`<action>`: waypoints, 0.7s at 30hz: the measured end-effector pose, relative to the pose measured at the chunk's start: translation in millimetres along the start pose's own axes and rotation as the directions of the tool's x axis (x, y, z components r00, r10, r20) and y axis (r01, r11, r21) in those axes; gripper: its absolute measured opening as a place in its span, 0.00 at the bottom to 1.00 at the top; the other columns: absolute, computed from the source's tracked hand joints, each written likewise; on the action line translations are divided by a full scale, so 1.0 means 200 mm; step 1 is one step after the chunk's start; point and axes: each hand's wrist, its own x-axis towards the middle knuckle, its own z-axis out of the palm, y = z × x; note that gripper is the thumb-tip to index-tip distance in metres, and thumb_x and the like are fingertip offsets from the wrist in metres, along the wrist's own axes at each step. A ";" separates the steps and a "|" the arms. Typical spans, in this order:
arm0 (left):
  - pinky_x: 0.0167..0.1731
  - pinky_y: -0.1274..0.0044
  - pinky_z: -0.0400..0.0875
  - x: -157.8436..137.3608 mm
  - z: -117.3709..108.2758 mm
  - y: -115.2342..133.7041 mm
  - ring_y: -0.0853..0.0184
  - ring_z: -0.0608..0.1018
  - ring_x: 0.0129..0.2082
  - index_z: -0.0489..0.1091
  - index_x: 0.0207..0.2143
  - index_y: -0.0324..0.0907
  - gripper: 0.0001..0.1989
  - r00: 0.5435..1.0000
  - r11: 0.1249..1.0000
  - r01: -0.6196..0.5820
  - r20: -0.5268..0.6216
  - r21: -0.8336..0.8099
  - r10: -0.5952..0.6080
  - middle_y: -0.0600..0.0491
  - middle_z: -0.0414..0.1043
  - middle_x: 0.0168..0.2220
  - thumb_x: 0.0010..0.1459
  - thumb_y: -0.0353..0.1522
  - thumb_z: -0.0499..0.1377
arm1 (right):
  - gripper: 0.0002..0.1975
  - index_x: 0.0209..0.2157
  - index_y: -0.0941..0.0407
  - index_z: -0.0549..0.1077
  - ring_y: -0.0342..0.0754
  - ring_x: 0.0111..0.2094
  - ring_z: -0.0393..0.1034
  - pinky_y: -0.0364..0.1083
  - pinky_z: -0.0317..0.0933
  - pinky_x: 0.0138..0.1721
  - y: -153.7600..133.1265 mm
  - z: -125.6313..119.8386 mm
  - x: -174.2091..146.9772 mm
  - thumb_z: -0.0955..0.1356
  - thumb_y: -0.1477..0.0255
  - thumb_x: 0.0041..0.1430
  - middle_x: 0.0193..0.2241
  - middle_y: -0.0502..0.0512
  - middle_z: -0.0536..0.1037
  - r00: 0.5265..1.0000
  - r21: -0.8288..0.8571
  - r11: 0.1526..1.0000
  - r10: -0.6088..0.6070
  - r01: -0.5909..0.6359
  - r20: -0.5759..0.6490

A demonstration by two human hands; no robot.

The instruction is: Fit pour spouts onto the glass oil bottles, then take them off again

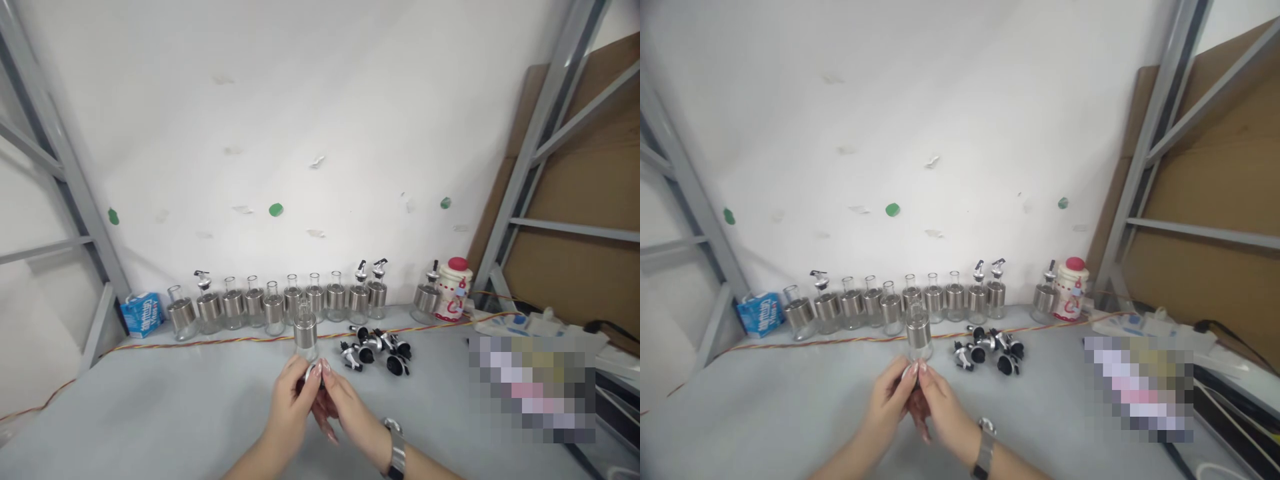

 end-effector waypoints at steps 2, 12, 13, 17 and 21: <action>0.25 0.79 0.59 0.00 0.00 0.02 0.71 0.63 0.23 0.59 0.17 0.40 0.18 0.999 0.997 -0.036 -0.018 0.072 0.038 0.58 0.55 0.20 0.55 0.40 0.50 | 0.26 0.30 0.58 0.61 0.35 0.09 0.51 0.36 0.49 0.09 0.00 0.01 0.00 0.56 0.47 0.51 0.11 0.41 0.58 1.000 0.028 1.000 0.004 -0.005 0.016; 0.26 0.78 0.61 -0.01 0.00 0.00 0.69 0.63 0.24 0.61 0.15 0.41 0.19 0.991 0.988 -0.064 -0.107 0.141 0.079 0.57 0.54 0.18 0.54 0.41 0.50 | 0.25 0.32 0.58 0.61 0.36 0.11 0.51 0.37 0.49 0.13 0.02 0.03 0.00 0.56 0.49 0.53 0.14 0.42 0.59 0.993 0.066 0.997 0.020 -0.027 0.115; 0.26 0.78 0.62 -0.01 0.00 0.00 0.70 0.64 0.24 0.62 0.17 0.41 0.18 0.993 0.995 -0.037 -0.108 0.098 0.047 0.57 0.56 0.19 0.54 0.42 0.50 | 0.24 0.32 0.57 0.61 0.36 0.12 0.51 0.38 0.49 0.13 0.01 0.03 0.00 0.55 0.50 0.54 0.14 0.42 0.58 0.995 0.032 0.999 0.005 -0.008 0.099; 0.23 0.79 0.63 -0.02 0.00 0.02 0.70 0.67 0.24 0.62 0.24 0.42 0.19 0.996 0.991 0.085 0.001 -0.107 -0.086 0.56 0.61 0.21 0.57 0.45 0.43 | 0.20 0.29 0.57 0.61 0.38 0.16 0.52 0.39 0.51 0.19 -0.08 0.02 -0.06 0.54 0.55 0.58 0.15 0.43 0.58 0.991 -0.204 0.970 -0.124 0.131 0.048; 0.20 0.81 0.60 -0.04 -0.02 0.06 0.72 0.64 0.21 0.60 0.22 0.42 0.22 0.992 0.981 0.068 0.120 -0.180 -0.047 0.56 0.61 0.18 0.59 0.44 0.38 | 0.21 0.24 0.56 0.59 0.39 0.19 0.52 0.40 0.51 0.23 -0.13 0.00 -0.11 0.53 0.54 0.58 0.16 0.45 0.59 0.974 -0.340 0.913 -0.205 0.224 0.092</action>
